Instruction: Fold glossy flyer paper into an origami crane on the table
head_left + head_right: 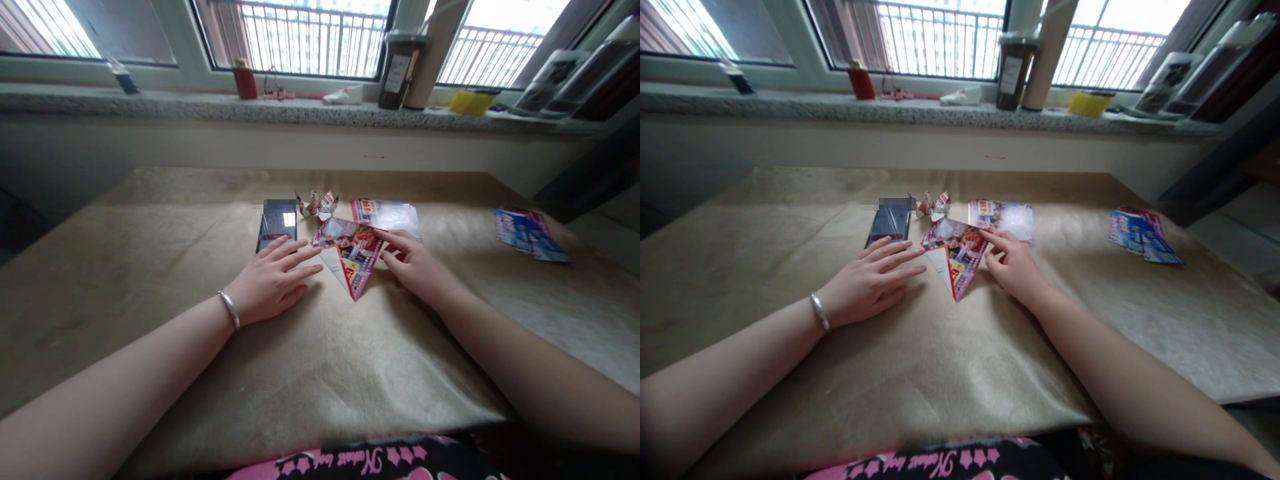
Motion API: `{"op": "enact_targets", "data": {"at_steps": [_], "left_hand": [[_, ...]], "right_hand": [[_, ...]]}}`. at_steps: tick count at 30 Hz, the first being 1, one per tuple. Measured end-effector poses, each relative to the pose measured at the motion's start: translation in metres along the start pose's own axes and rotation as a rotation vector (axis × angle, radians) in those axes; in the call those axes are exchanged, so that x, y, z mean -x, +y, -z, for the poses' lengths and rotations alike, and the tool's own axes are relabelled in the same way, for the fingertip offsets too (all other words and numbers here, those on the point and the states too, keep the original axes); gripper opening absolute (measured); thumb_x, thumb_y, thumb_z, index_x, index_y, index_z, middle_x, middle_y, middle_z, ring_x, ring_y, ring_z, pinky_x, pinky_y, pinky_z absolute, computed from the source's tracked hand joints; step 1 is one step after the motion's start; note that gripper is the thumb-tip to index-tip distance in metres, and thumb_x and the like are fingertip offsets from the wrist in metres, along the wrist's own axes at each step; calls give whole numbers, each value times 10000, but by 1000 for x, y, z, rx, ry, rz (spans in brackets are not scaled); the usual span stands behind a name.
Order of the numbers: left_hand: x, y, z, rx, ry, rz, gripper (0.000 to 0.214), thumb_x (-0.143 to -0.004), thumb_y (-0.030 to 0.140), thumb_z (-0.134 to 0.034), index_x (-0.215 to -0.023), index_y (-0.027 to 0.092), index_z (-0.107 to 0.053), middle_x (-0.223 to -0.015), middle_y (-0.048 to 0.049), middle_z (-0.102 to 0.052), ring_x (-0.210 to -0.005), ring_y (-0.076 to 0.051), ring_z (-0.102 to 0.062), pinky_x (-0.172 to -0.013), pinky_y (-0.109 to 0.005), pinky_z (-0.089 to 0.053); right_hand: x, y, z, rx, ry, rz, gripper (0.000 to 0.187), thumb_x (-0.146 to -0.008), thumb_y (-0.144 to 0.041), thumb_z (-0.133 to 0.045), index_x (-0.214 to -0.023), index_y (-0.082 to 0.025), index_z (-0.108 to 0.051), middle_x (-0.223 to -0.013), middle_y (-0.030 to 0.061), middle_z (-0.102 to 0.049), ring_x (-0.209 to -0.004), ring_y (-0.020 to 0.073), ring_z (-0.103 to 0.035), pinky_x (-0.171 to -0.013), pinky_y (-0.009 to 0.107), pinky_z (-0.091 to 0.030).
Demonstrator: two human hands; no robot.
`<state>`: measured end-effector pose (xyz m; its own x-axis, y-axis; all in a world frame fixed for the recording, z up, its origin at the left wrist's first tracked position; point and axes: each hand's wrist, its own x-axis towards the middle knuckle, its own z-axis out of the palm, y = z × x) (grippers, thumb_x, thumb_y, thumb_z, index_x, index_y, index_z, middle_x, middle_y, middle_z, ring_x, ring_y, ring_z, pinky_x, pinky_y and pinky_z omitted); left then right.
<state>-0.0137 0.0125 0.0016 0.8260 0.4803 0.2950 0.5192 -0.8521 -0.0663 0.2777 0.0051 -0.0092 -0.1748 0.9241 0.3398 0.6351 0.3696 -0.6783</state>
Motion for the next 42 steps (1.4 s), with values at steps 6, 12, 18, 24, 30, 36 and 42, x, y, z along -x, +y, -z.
{"op": "enact_targets", "data": {"at_steps": [6, 12, 18, 24, 30, 36, 42], "left_hand": [[-1, 1, -1, 39, -43, -27, 417, -900, 303, -446, -1314, 250, -453, -1429, -38, -402, -1318, -243, -349, -1101, -464, -264], [-1, 2, -1, 65, -74, -89, 385, -909, 299, -447, -1293, 285, -479, -1379, -21, -470, -1247, -245, -428, -1035, -433, -344], [-2, 4, -2, 130, -50, -90, 311, -912, 263, -445, -1196, 252, -570, -1223, -31, -601, -1135, -214, -519, -957, -377, -420], [-2, 5, 1, 232, -28, -100, 279, -898, 244, -449, -1129, 194, -597, -1193, -61, -611, -1100, -198, -554, -945, -355, -471], [-3, 6, 0, 239, -64, -78, 239, -901, 285, -459, -1045, 184, -621, -1074, -85, -622, -1032, -191, -571, -883, -338, -497], [-4, 6, -2, 272, -52, -105, 236, -915, 264, -448, -1053, 181, -621, -1078, -67, -641, -1061, -187, -556, -934, -349, -477], [-1, 8, -3, 204, -91, -139, 407, -887, 271, -492, -1282, 174, -497, -1256, -81, -573, -1185, -239, -485, -1001, -419, -433]], "right_hand": [[5, -6, -3, 282, -37, 114, 416, -800, -212, -528, -1211, -201, -594, -1065, 89, -619, -738, 155, -599, -694, 309, -534], [7, -9, -1, 461, -133, 270, 345, -810, -221, -552, -1142, -203, -647, -1011, 83, -667, -923, 221, -597, -831, 365, -496], [10, -15, 2, 534, -231, 403, 217, -850, -247, -545, -990, -250, -712, -813, 34, -689, -771, 179, -567, -714, 303, -453], [8, -15, 8, 542, -241, 600, 185, -865, -320, -539, -853, -256, -712, -773, 37, -651, -745, 171, -534, -691, 307, -424], [8, -22, 7, 266, -384, 651, 116, -800, -150, -518, -814, -205, -620, -1039, 49, -645, -1059, 178, -529, -910, 338, -438], [8, -26, 5, 120, -500, 555, 149, -652, -62, -507, -652, -205, -468, -900, 41, -650, -966, 172, -565, -886, 338, -433], [7, -25, 8, 127, -495, 461, 114, -673, -89, -471, -641, -196, -452, -701, 20, -584, -695, 142, -517, -705, 293, -414]]}}
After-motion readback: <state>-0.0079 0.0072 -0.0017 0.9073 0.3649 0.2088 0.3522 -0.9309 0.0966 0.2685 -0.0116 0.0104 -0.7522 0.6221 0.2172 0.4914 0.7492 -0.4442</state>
